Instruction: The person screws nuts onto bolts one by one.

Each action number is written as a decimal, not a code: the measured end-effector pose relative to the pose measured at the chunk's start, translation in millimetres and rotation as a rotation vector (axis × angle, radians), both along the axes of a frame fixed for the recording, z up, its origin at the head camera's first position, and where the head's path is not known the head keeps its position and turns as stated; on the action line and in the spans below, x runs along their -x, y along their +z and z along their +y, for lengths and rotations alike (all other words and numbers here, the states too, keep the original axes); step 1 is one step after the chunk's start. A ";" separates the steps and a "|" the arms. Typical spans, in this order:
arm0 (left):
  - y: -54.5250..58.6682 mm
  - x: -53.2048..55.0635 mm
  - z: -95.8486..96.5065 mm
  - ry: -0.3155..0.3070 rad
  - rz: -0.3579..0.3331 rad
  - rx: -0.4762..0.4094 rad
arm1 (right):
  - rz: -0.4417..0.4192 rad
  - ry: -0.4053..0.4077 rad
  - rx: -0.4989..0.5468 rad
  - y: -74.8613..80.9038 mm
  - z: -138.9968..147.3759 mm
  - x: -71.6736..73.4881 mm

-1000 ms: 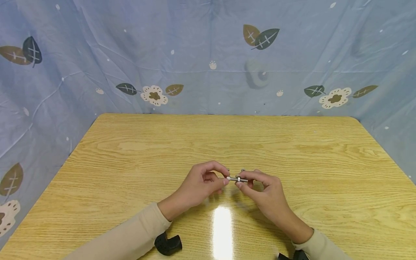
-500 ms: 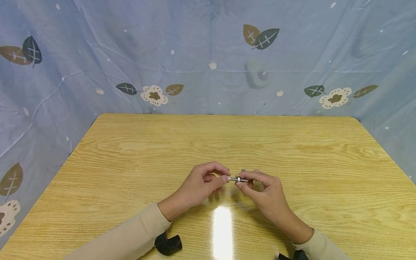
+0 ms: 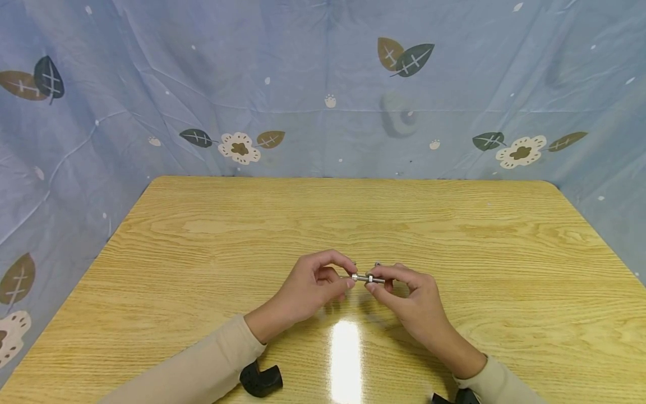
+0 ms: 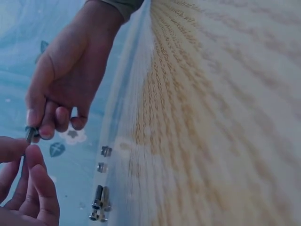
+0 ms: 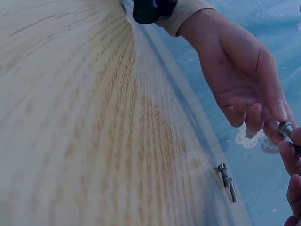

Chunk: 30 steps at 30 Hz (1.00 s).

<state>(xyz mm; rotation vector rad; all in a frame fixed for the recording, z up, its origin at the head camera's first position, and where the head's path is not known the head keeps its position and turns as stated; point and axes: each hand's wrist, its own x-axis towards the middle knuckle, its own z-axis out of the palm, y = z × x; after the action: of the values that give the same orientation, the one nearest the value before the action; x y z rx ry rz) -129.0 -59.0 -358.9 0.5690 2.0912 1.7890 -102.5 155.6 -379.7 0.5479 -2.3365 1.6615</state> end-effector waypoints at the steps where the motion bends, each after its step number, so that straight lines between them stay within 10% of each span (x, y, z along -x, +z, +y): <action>1: -0.1 0.1 -0.2 0.003 0.003 0.005 | -0.004 -0.001 0.001 0.0 -0.1 0.1; 30: -0.7 0.3 -0.4 0.006 -0.001 0.022 | -0.007 -0.009 -0.014 1.5 -0.8 -0.8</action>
<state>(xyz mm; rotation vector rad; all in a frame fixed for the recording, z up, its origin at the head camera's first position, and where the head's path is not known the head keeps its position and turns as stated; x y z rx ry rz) -129.3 -59.4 -359.6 0.5559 2.1110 1.7673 -101.7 154.8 -378.2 0.5349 -2.3538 1.6470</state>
